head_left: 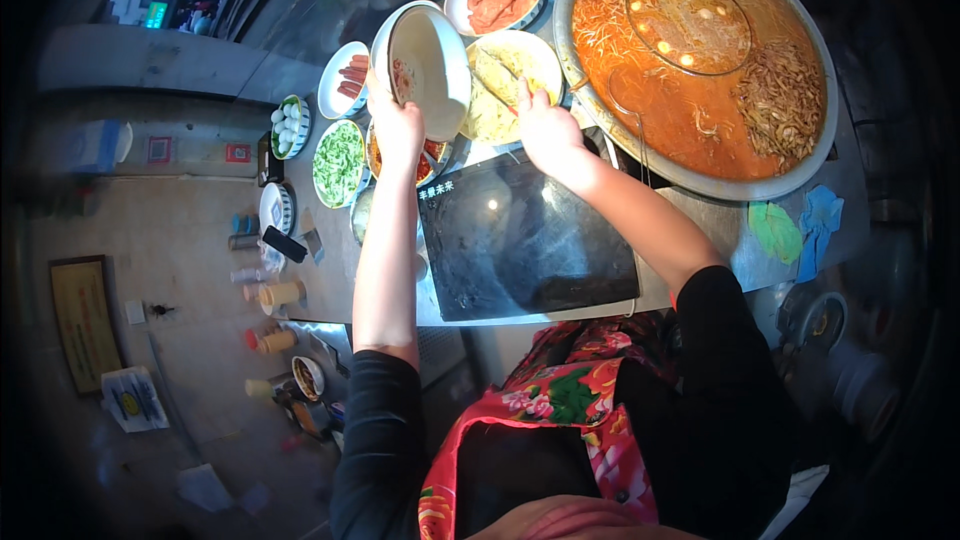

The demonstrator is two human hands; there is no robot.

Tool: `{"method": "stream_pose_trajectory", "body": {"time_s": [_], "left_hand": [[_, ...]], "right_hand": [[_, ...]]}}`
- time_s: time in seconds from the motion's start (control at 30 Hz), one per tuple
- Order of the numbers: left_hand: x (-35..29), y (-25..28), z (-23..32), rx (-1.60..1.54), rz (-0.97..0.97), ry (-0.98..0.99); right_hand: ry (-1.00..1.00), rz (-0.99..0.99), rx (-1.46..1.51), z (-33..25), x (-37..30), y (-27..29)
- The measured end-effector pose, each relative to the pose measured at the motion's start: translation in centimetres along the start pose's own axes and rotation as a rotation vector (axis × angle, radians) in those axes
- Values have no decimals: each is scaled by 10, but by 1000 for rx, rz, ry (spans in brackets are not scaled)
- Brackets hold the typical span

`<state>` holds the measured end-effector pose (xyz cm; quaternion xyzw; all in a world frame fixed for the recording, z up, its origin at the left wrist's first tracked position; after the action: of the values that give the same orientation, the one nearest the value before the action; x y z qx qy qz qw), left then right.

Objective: The person moves a bowl of noodles, then sits on the floor and works on a small electrical device, manipulating wires and components.

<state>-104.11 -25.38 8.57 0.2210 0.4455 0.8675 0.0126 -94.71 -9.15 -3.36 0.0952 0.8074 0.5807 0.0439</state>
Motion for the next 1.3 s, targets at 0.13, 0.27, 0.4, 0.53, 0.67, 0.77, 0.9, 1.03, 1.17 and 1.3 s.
{"method": "stream_pose_trajectory", "body": {"time_s": [0.13,0.27,0.4,0.53,0.67,0.77,0.9,1.03,1.17,1.3], "left_hand": [[-22,22,-15,-218,123,145],[-65,34,-36,-789,279,560],[-138,73,-49,-1260,181,811],[-216,107,-47,-1471,265,1002],[-278,143,-37,-1563,272,1155],[-314,152,-25,-1605,307,1107],[-347,155,-17,-1563,331,1142],[-367,172,-13,-1468,195,1118],[-386,174,-9,-1422,-35,1084],[-399,164,-12,-1497,-364,1036]], "right_hand": [[-19,43,-130,39,27,8],[-26,-59,-55,46,39,21],[80,64,44,30,18,34],[266,-58,90,12,12,31],[88,-185,25,15,29,26],[56,-121,77,3,39,18],[-7,-126,-165,-18,42,8],[173,128,-85,-34,-5,45],[577,241,227,-52,-135,96],[245,-90,606,-48,-324,94]]}}
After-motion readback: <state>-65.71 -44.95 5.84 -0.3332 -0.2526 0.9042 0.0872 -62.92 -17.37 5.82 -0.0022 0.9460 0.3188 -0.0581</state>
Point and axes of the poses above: each hand's wrist, its own x-axis towards the middle knuckle, its own y-axis out of the back of the hand, z = x × y, the point moved 3 cm from there along x, towards the middle knuckle, and after that the axes turned 3 degrees about x, right-handed, at the moved point
